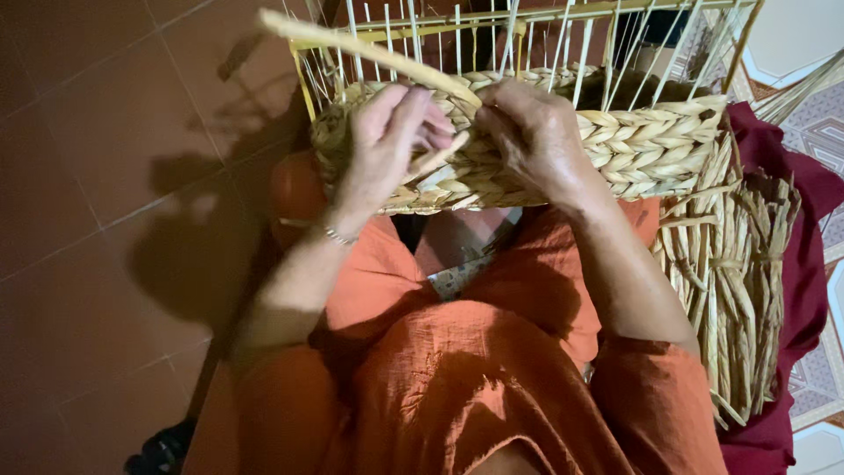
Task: The person weaves a basket by hand using dried palm leaves, threading them through a yellow metal frame. They repeatedly pull and tuck the leaves to form a tight braided pattern around the frame.
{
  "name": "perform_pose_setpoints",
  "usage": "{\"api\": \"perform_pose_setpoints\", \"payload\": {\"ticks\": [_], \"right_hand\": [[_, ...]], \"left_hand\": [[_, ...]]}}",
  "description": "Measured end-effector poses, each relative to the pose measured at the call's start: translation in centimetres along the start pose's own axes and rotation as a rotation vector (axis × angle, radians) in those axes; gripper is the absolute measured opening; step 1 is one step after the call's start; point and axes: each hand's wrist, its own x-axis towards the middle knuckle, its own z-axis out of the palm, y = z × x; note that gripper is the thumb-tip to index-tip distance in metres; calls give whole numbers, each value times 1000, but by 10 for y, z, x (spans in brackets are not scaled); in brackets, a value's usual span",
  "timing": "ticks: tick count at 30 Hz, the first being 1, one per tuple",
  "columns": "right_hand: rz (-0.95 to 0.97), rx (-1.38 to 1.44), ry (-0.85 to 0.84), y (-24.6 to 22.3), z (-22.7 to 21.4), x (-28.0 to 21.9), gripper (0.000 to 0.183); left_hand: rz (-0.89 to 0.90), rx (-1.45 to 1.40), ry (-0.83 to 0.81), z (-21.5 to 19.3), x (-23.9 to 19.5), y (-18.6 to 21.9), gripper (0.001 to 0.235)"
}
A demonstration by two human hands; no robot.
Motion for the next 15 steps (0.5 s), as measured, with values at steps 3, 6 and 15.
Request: {"api": "perform_pose_setpoints", "payload": {"ticks": [3, 6, 15], "right_hand": [[67, -55, 11, -7, 8, 8, 11], [-73, -140, -8, -8, 8, 15, 15], [-125, -255, 43, 12, 15, 4, 20]], "left_hand": [[-33, -44, -66, 0, -23, 16, 25], [147, 34, -146, 6, -24, 33, 23], [659, 1277, 112, -49, -21, 67, 24]]}}
